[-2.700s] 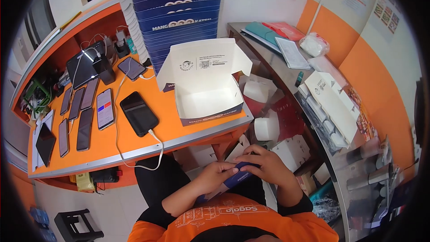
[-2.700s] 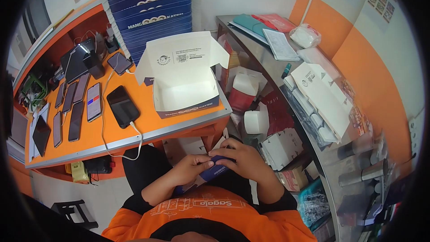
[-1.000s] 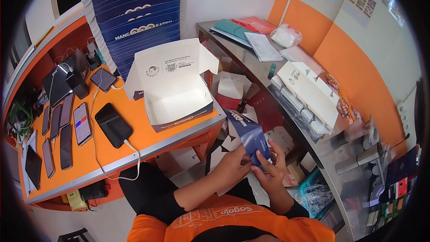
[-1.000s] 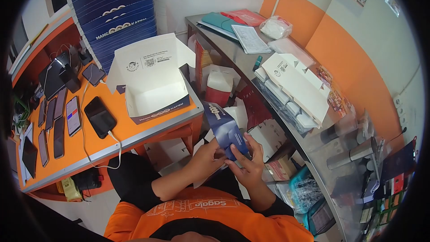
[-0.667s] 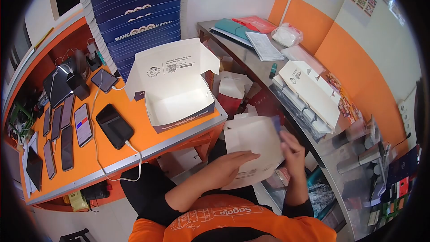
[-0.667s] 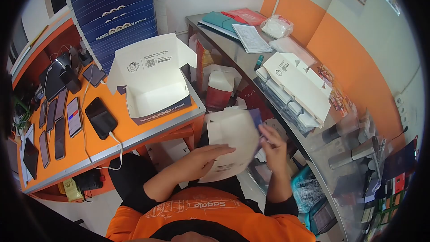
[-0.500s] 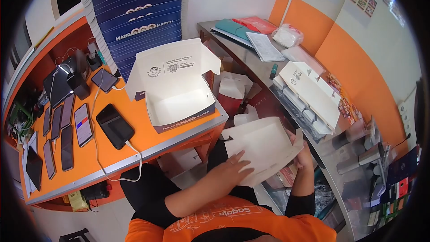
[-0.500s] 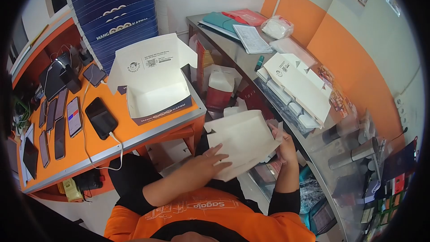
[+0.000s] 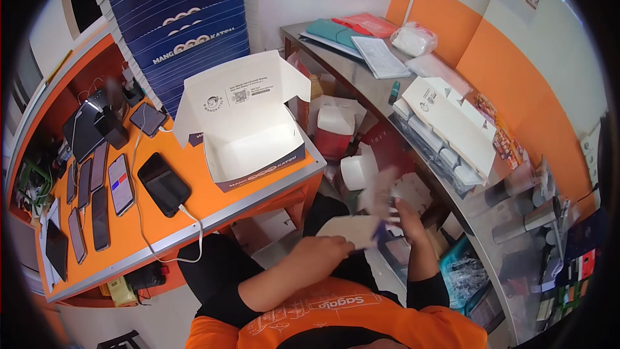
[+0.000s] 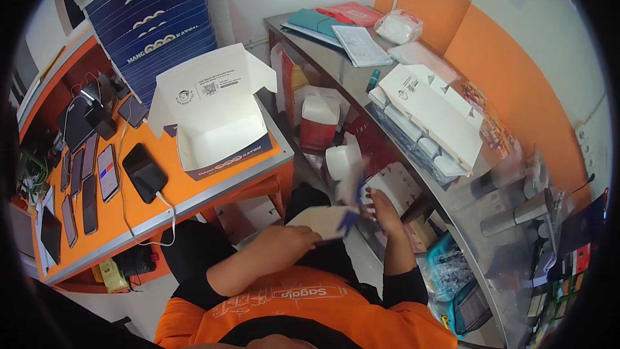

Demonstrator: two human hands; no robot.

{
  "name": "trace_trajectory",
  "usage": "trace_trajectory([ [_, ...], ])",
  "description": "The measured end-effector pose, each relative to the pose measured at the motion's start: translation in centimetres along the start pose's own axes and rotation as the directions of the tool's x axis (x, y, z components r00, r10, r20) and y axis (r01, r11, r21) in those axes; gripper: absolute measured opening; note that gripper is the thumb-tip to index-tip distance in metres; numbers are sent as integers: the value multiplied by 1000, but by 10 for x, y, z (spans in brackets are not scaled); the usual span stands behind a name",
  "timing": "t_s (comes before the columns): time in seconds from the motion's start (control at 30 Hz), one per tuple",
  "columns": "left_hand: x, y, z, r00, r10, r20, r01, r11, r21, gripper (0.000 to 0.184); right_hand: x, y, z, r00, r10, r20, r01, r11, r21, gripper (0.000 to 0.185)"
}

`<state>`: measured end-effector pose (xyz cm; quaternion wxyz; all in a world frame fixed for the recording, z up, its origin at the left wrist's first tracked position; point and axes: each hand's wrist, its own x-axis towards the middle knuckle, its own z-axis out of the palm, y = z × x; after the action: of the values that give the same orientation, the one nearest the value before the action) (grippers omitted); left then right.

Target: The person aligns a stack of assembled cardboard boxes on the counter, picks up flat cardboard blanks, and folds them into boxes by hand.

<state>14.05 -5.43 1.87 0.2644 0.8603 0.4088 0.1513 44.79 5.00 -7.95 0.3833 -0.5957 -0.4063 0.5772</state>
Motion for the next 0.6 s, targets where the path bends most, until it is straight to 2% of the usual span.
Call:
trace_trajectory([
  [0.1,-10,-13,3,993,-90,-70,84,992,-95,26,-3,7,14,935,-281,217,309,945,-105,38],
  [0.13,-12,-16,2,993,-98,-66,89,987,-131,26,-17,-3,25,894,-300,333,342,937,-75,31],
  [0.17,-13,-17,1,992,-106,-65,94,982,-167,26,-31,-13,37,828,-346,441,425,901,-91,32],
  [0.23,-12,-14,-11,984,-161,78,176,945,-274,25,-50,-34,58,650,-409,641,593,800,-90,34],
  [0.27,-12,-12,-14,973,-179,149,219,921,-322,24,-58,-44,66,621,-428,656,650,749,-127,35],
  [0.33,-13,-24,-5,978,-125,166,181,908,-377,23,-65,-59,80,559,-456,693,755,625,-198,37],
  [0.37,-13,-31,0,980,-99,171,161,900,-405,23,-64,-60,84,562,-453,692,755,623,-205,34],
  [0.47,-16,-41,12,998,44,-55,-63,905,-420,22,-52,-56,89,564,-449,693,749,632,-200,26],
  [0.53,-20,-35,-3,979,-106,174,185,822,-539,26,-38,-51,86,557,-452,697,738,654,-165,20],
  [0.57,-22,-34,-9,942,-165,293,312,757,-574,29,-36,-47,86,636,-450,627,636,766,-96,18],
  [0.6,-24,-40,-4,954,-170,249,297,675,-676,30,-37,-43,86,713,-427,557,522,853,-13,16],
])
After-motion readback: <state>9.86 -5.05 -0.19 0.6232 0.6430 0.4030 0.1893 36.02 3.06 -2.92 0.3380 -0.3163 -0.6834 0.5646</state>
